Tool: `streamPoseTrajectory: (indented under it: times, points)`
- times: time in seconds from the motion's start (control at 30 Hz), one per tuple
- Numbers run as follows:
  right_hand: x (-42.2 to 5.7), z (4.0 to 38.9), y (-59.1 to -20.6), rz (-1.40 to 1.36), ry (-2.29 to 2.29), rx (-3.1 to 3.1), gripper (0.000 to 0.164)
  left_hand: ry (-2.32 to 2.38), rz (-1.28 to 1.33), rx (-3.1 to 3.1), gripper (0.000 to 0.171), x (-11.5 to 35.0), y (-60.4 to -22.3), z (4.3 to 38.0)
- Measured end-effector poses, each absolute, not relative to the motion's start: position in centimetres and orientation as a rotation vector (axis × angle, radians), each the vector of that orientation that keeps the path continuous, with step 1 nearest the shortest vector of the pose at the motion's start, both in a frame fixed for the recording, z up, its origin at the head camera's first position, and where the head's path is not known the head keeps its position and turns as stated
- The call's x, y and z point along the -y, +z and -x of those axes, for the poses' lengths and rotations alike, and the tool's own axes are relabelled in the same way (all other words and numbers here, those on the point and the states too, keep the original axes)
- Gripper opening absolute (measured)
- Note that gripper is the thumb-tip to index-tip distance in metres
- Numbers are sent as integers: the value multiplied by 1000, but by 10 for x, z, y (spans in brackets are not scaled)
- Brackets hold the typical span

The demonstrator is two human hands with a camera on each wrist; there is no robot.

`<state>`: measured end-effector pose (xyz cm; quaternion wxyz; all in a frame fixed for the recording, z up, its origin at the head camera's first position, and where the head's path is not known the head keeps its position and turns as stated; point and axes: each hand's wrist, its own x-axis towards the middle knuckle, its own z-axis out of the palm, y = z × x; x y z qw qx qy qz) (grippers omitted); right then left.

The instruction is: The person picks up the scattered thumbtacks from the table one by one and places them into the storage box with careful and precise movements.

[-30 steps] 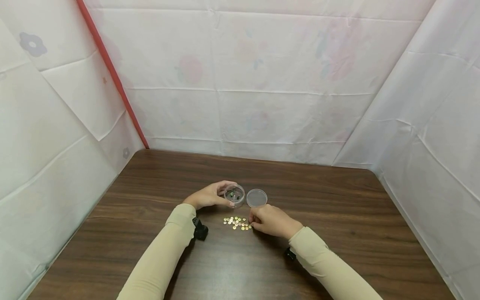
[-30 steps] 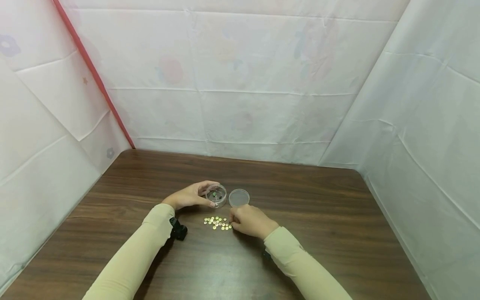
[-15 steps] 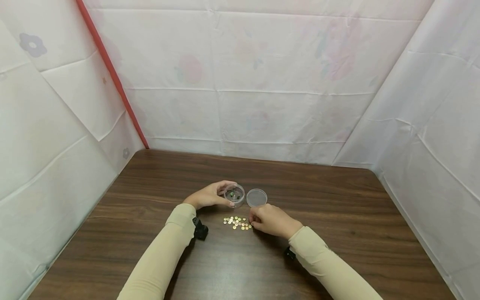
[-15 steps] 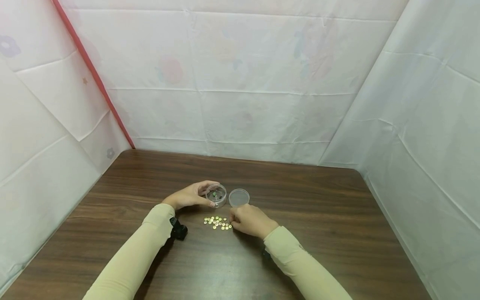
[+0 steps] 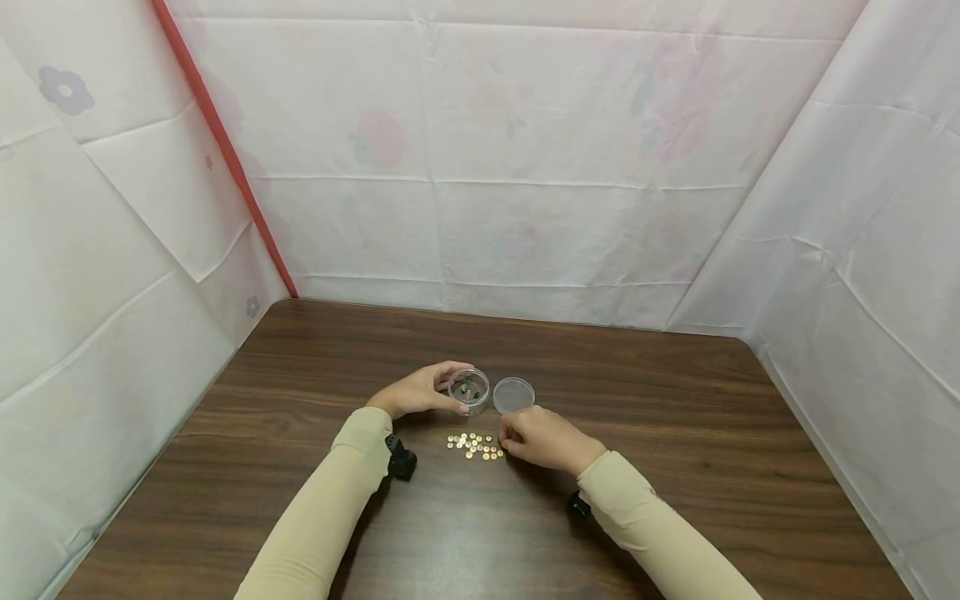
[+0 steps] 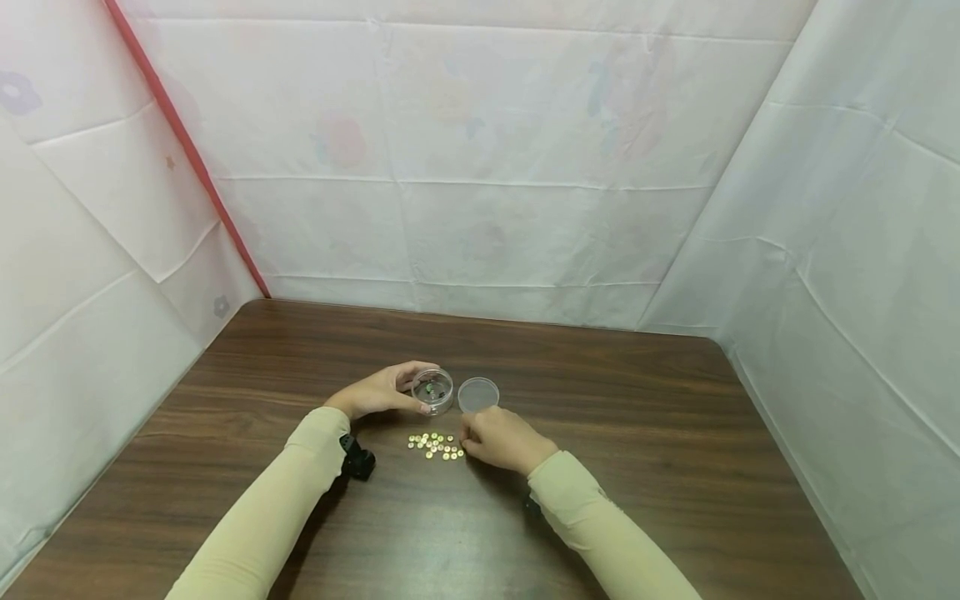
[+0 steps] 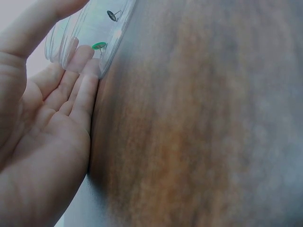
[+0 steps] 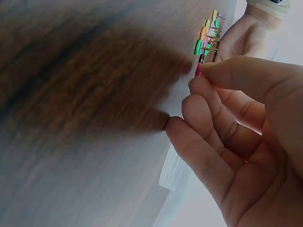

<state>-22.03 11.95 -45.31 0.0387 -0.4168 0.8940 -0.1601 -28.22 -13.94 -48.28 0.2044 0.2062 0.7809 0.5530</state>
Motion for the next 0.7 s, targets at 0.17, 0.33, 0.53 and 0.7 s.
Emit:
streamPoseTrajectory:
  times: [0.17, 0.33, 0.53, 0.7]
  points:
    - [-121, 222, -453, 1228, -542, -2713, 7, 1554, -580, -2164, 77, 140, -484, 283]
    - [-119, 222, -451, 1217, -582, -2696, 6, 1553, -575, -2165, 76, 140, -484, 283]
    - [-117, 225, -448, 1225, -622, -2756, 5, 1550, -577, -2173, 76, 140, -485, 283]
    - [-114, 230, -444, 1211, -673, -2814, 5, 1561, -584, -2156, 76, 140, -486, 284]
